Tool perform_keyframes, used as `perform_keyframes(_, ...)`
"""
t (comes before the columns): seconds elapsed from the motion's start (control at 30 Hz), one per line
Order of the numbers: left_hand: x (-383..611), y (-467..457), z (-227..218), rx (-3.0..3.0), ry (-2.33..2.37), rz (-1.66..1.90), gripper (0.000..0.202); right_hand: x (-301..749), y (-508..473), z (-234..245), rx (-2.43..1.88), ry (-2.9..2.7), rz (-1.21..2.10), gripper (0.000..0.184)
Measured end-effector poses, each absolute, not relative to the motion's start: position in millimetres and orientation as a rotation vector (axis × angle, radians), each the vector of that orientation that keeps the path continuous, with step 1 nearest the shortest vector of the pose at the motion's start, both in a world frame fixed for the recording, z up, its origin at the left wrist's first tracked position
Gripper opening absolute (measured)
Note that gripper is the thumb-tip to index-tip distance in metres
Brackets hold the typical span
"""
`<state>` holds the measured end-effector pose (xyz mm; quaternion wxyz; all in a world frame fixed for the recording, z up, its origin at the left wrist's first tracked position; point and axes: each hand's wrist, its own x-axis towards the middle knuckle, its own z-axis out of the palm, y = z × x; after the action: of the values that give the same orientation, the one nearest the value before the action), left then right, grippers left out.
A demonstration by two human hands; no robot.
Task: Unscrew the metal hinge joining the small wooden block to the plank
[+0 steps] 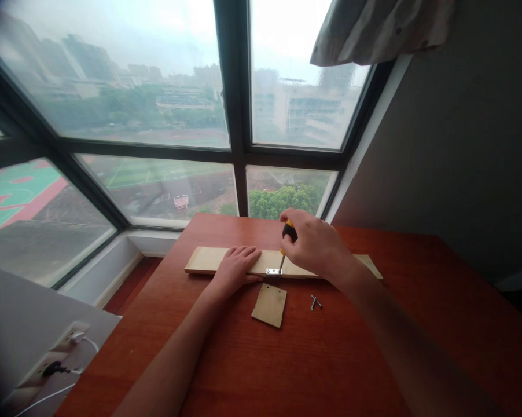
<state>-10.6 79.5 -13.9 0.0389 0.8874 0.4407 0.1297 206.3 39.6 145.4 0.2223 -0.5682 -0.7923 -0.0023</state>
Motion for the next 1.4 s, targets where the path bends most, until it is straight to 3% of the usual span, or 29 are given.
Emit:
perform_keyframes(0.1,-10,79,-12,2.704,1.35,0.392,0.063,204,40,147,-1.678,-2.16,-0.188,0.023)
perform_keyframes(0.27,-10,79,-12,2.691,1.348,0.386,0.063,201,42,148,-1.645,-2.159,-0.224,0.017)
perform_keyframes(0.7,-10,78,-11,2.699,1.34,0.399,0.062,204,39,155,-1.464,-2.106,-0.095,0.009)
perform_keyframes(1.4,-10,77,-10,2.693,1.34,0.4,0.063,203,47,139,-1.513,-2.111,-0.089,0.008)
